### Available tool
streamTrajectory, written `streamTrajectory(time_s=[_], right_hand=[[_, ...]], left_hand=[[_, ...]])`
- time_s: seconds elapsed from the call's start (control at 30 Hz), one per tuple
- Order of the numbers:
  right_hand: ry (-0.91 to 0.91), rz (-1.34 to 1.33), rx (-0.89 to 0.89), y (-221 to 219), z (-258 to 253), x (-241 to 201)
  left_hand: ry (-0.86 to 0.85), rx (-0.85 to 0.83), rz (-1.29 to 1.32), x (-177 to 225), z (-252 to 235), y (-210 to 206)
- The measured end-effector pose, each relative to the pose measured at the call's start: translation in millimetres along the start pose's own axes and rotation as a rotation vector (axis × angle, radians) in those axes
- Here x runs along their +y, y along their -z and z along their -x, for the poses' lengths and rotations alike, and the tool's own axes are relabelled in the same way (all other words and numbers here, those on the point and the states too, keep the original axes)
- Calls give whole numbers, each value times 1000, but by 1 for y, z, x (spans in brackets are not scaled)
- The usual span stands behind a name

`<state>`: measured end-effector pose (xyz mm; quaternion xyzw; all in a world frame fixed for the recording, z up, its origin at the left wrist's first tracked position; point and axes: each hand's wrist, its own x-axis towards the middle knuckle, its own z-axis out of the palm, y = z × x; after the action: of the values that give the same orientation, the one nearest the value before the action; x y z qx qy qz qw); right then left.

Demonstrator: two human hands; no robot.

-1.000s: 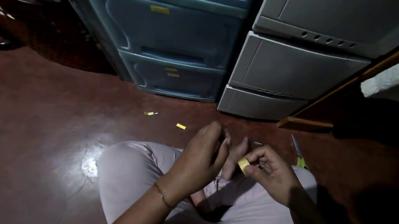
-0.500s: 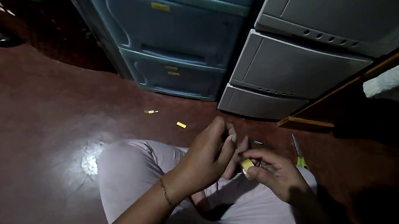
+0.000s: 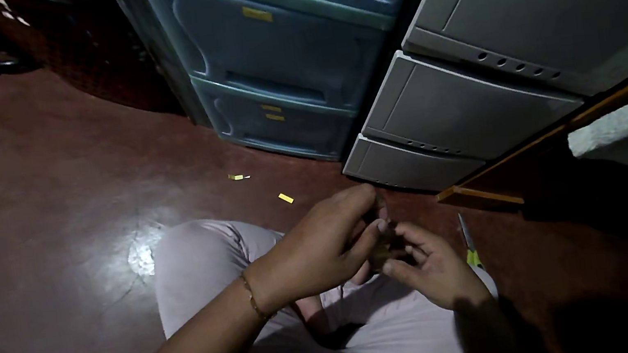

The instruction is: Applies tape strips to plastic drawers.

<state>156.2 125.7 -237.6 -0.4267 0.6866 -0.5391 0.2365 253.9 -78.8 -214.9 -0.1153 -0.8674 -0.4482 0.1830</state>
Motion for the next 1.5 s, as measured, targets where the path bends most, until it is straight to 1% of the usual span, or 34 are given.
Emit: streamTrajectory(time_s=[0.07,0.17,0.2,0.33,0.43,0.5,0.57,0.63,0.73,0.8,0.87,1.0,1.13,1.23,1.33,1.4,1.5], right_hand=[[74,19,13,1,-6,0],[162,-17,88,-2,-14,-7],[167,-6,115,-4,-16,-12],[201,202,194,-8,-24,-23],[229,252,210,-9,-30,-24],[223,243,232,-10,-33,-27],[208,180,230,-9,-34,-30],[206,106,207,-5,-35,-32],[208,37,181,2,-37,-35],[212,-3,166,5,-39,-35],[211,-21,168,5,-40,-36],[232,3,202,0,-41,-38],[263,62,219,-4,-38,-40],[301,70,232,-3,-34,-40],[315,86,247,-3,-30,-40],[293,85,254,-3,-29,-40],[249,42,258,-1,-29,-37]], left_hand=[[-25,-28,-79,4,-3,4],[-66,-42,-217,12,-7,9],[-76,-45,-261,15,-8,11],[-111,-37,-446,25,-10,17],[-144,-23,-538,31,-11,20],[-148,-10,-551,33,-10,20],[-133,27,-509,31,-9,20],[-101,69,-400,25,-7,21],[-48,113,-113,10,-5,21],[-4,131,71,-4,1,11],[12,165,187,-13,8,-5],[41,275,286,-14,14,-28],[104,275,398,-7,15,-31],[129,280,385,-5,16,-33],[160,244,389,-3,18,-35],[136,229,413,-2,19,-37],[63,249,436,-1,21,-42]])
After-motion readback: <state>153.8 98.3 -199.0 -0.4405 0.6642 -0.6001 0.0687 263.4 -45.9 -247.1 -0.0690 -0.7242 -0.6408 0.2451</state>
